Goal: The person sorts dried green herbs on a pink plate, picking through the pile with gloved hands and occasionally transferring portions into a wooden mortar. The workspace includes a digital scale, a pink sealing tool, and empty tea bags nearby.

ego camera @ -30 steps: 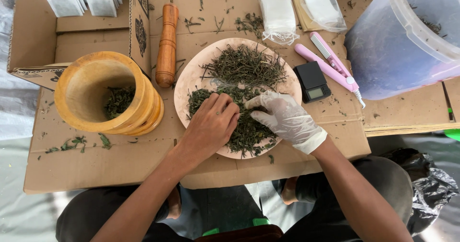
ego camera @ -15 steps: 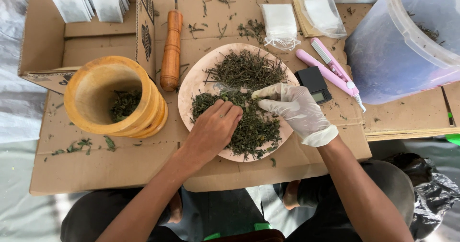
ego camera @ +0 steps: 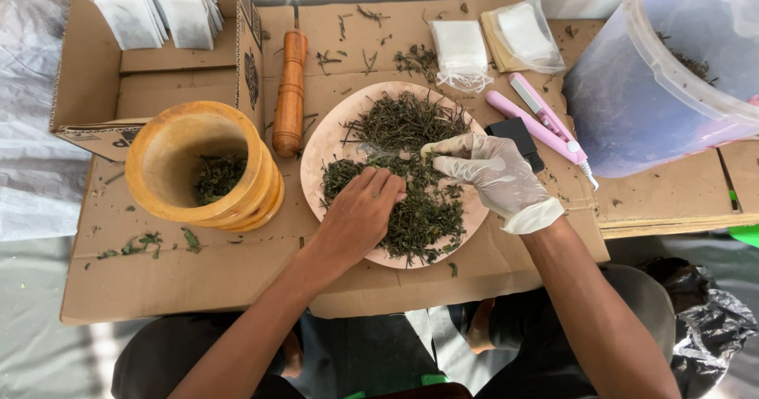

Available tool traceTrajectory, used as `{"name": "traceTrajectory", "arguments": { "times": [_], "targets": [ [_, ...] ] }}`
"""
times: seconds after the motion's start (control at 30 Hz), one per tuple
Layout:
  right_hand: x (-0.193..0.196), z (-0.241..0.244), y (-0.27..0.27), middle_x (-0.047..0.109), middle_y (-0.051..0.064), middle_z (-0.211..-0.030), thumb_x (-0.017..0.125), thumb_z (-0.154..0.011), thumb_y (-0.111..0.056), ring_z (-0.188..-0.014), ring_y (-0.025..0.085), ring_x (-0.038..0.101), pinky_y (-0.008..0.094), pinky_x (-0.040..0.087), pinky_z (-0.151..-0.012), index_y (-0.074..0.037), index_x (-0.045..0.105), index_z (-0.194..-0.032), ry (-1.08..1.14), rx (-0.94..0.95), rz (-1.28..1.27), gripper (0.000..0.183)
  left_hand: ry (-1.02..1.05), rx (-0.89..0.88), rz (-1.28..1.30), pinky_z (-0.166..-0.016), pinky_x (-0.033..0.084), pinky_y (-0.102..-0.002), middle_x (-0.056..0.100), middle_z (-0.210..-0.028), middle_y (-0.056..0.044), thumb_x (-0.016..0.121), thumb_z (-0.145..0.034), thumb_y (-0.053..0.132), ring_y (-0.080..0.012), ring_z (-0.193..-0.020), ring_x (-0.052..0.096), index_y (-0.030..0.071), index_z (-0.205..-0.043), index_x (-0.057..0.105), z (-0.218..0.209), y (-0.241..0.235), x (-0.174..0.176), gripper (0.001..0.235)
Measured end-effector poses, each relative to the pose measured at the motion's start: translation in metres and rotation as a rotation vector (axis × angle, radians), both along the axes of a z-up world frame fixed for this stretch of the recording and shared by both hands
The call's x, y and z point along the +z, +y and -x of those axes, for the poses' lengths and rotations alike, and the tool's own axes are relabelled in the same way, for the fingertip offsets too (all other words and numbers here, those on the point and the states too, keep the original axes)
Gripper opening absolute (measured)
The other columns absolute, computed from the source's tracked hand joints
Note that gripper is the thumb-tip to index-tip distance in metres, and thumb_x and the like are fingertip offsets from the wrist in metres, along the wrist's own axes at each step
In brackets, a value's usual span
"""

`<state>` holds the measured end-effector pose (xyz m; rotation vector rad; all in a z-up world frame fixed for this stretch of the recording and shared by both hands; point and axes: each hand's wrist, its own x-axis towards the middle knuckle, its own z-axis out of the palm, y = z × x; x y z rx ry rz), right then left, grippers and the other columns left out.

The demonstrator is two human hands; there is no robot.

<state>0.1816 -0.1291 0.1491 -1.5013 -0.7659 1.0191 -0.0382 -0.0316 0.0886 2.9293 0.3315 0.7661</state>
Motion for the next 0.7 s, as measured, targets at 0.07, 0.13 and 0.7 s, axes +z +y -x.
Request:
{"name": "traceTrajectory", "arguments": {
  "times": [0.07,0.13,0.7],
  "targets": [
    [0.018,0.013,0.007,0.080,0.027,-0.119,0.084,-0.093,-0.001,-0.107,0.031,0.079,0.039,0.070,-0.087,0.007,0.078,-0.122,0.021,0.010,0.015,0.031,0.002,0.003,-0.013,-0.073,0.049,-0.029,0.051,-0.094,-0.005,0.045,-0.121,0.015,-0.0172,-0.088,0.052,0.009,-0.106,0.058,-0.002,0.001,-0.002,0.021],
    [0.039,0.034,0.015,0.079,0.027,-0.123,0.083,-0.094,-0.002,-0.107,0.029,0.078,0.039,0.070,-0.091,0.005,0.078,-0.123,0.045,0.017,0.033,0.030,0.006,0.004,-0.023,-0.074,0.049,-0.030,0.051,-0.094,-0.004,0.045,-0.120,0.015,-0.0172,-0.088,0.052,0.009,-0.106,0.058,-0.003,0.000,-0.008,0.020],
    [0.015,0.226,0.189,0.082,0.014,-0.120,0.070,-0.105,-0.020,-0.117,0.038,0.080,0.052,0.067,-0.105,-0.018,0.079,-0.123,-0.778,0.327,-0.414,0.020,-0.228,0.031,-0.218,-0.065,0.035,-0.029,0.037,-0.091,0.000,0.063,-0.113,0.028,-0.0136,-0.078,0.038,0.018,-0.101,0.047,-0.046,0.027,-0.111,0.022]
  ]
}}
